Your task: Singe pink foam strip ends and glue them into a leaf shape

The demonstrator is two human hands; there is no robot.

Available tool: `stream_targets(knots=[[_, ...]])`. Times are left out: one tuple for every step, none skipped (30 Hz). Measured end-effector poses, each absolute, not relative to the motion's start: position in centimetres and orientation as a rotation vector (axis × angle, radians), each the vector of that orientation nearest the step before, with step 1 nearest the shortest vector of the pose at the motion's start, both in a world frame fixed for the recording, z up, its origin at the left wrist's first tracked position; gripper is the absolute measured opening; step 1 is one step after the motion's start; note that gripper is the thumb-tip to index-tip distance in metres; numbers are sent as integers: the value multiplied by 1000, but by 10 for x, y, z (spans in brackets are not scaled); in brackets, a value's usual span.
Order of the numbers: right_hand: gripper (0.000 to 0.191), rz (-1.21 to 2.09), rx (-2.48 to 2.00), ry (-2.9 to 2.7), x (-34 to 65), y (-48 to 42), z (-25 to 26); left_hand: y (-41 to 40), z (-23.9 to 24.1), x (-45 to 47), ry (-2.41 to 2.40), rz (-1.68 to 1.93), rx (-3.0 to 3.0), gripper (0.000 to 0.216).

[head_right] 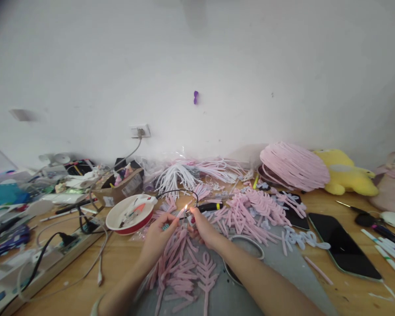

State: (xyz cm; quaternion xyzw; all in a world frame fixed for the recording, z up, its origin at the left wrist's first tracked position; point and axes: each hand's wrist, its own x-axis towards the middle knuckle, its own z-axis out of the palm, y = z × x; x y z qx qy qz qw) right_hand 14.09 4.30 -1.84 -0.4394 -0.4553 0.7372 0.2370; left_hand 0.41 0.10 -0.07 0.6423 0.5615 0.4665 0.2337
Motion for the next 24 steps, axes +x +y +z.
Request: stream_targets(knots=[[56,2020,-1205,-1246,141,43,-18,1,-1,4,1540,1282,1760,21],[56,2019,-1207,-1245,141,42,-18,1,-1,4,1540,1284,1757,21],[55,2019,-1207,-1242,141,42,-18,0,-1,4,1541,1285,1754,20],[55,2017,-1208,-1240,141,42,-18,0,0,4,1540,1283,1751,20],[55,2017,-1209,-1237,141,42,-18,0,0,4,1540,1280,1749,20],[55,2020,-1210,-1232,141,42,-18,0,0,4,1540,1277,1746,20],[56,2029,-1209,-1229,141,42,-18,0,0,4,1538,1277,1743,20],[57,2044,-1205,-1224,141,43,-18,0,0,4,1536,1277,1741,20],[58,2060,-1197,-1218,141,43,-18,0,1,4,1534,1281,1739,20],[58,2075,-1190,-1210,141,44,-19,0,1,4,1530,1287,1737,20],[59,2085,-1179,-1196,141,44,-20,0,1,4,1525,1292,1736,21],[60,2091,-1166,-1178,141,45,-20,-1,1,4,1520,1296,1733,21],[61,2096,-1148,-1156,141,45,-21,-1,2,4,1518,1298,1726,21],[63,2102,-1121,-1132,141,46,-22,0,2,4,1516,1297,1714,22],[65,2108,-1086,-1108,142,46,-23,0,1,4,1514,1297,1697,22],[67,2116,-1048,-1083,142,46,-24,0,1,4,1510,1298,1676,22],[68,2124,-1011,-1060,142,46,-24,1,1,4,1499,1302,1651,23],[67,2126,-977,-1039,143,46,-25,2,0,4,1482,1307,1620,23],[65,2119,-948,-1025,143,45,-25,2,0,3,1458,1311,1585,23],[61,2105,-924,-1023,143,44,-26,3,0,4,1433,1315,1547,24],[55,2080,-902,-1036,143,43,-26,3,0,4,1409,1319,1508,24],[49,2049,-880,-1065,142,42,-27,3,0,4,1386,1323,1475,25],[43,2015,-857,-1102,142,41,-28,3,0,5,1364,1329,1451,25],[39,1981,-834,-1136,141,40,-29,4,0,5,1345,1338,1437,25]])
